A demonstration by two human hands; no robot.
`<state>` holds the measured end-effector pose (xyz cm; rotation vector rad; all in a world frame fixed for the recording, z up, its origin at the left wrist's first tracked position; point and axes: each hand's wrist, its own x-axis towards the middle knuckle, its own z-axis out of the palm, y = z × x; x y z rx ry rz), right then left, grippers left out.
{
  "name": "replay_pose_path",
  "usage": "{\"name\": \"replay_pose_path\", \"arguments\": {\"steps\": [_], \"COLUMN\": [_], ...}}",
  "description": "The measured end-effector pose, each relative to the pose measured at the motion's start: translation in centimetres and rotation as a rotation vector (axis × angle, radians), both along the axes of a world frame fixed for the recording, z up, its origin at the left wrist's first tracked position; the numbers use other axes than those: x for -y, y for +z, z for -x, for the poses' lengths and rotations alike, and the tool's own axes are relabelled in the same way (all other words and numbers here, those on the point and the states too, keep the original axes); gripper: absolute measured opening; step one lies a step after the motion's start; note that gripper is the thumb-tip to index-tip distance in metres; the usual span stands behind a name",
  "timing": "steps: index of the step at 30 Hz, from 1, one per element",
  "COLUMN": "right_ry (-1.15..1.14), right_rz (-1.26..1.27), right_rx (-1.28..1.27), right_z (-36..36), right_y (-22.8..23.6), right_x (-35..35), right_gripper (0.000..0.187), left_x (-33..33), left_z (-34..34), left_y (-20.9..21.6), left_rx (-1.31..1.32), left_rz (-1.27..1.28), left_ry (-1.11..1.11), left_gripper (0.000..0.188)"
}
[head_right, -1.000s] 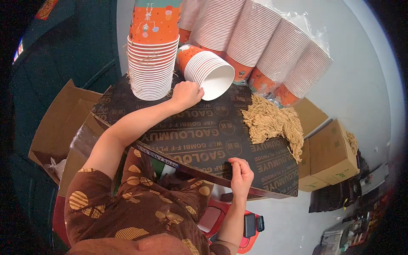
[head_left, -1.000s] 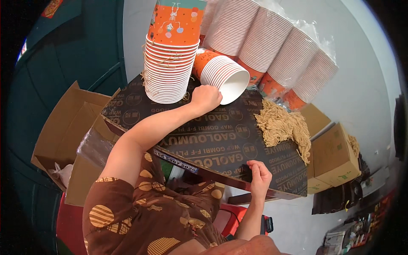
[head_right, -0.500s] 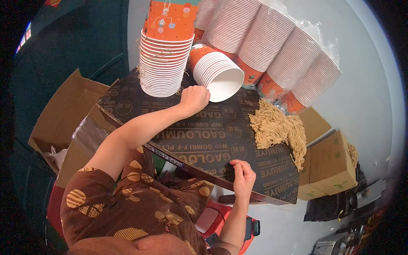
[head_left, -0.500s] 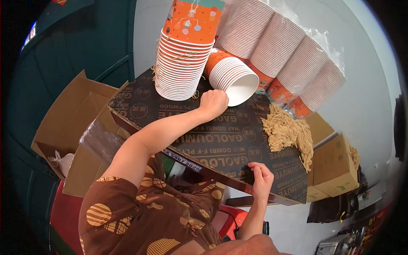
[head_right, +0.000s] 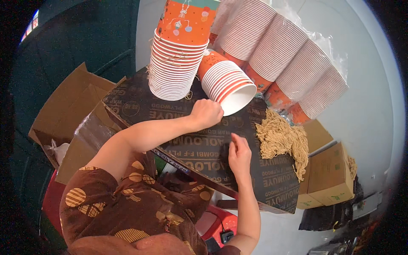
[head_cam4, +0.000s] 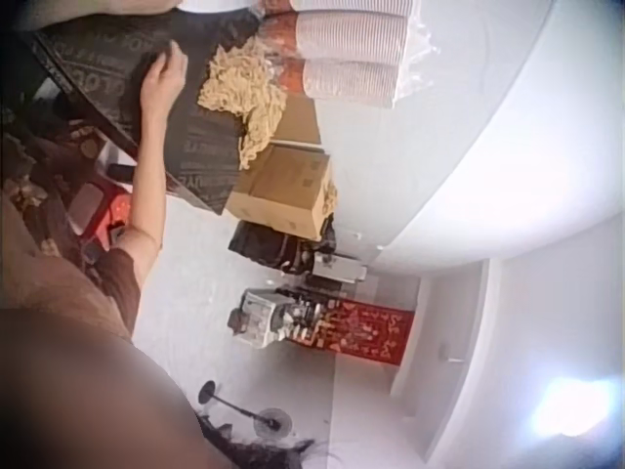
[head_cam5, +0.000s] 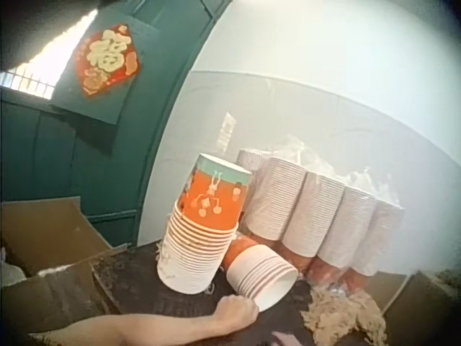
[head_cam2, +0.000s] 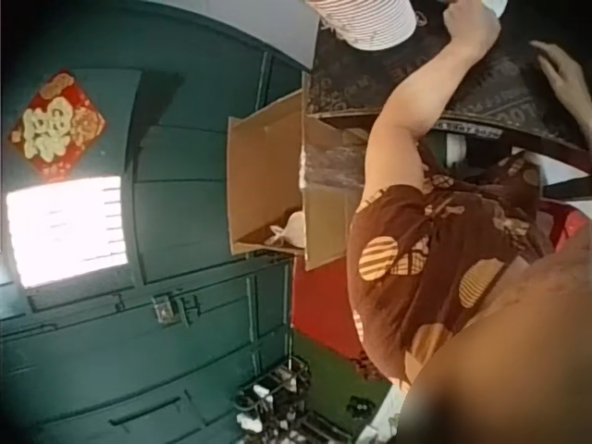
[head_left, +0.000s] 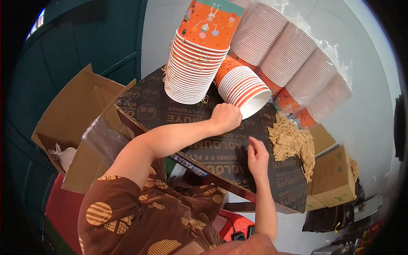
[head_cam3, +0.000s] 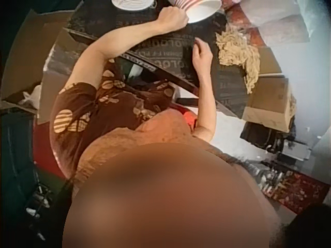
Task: Manually attaching string handles to paper buckets.
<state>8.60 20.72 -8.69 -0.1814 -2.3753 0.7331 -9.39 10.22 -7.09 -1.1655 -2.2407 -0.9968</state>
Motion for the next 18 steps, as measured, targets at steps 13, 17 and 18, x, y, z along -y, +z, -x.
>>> {"name": "replay_pose_path", "arguments": {"steps": [13,17,18], "right_ry": [0.027,0.018,0.013], "right_rz": [-0.255,-0.206,-0.259], "right_rx": [0.002,-0.081,-0.119], "right_z": [4.9,4.7,4.7], "right_y": [-0.3,-0.4,-0.3], "right_x": [-0.7,-0.5,-0.3], "right_gripper": [0.02,0.009,0.008], "left_x": [0.1,0.7,0.9], "left_z": [-2.8,-2.0,-1.7], "left_y": [-0.5,1.0,1.4], "left_rx": [-0.202,-0.165,-0.131], "left_rz": [-0.03,-0.254,-0.297], "left_ry": [-0.394,-0.333,-0.24], "left_gripper": [0.027,0.025,0.025]}}
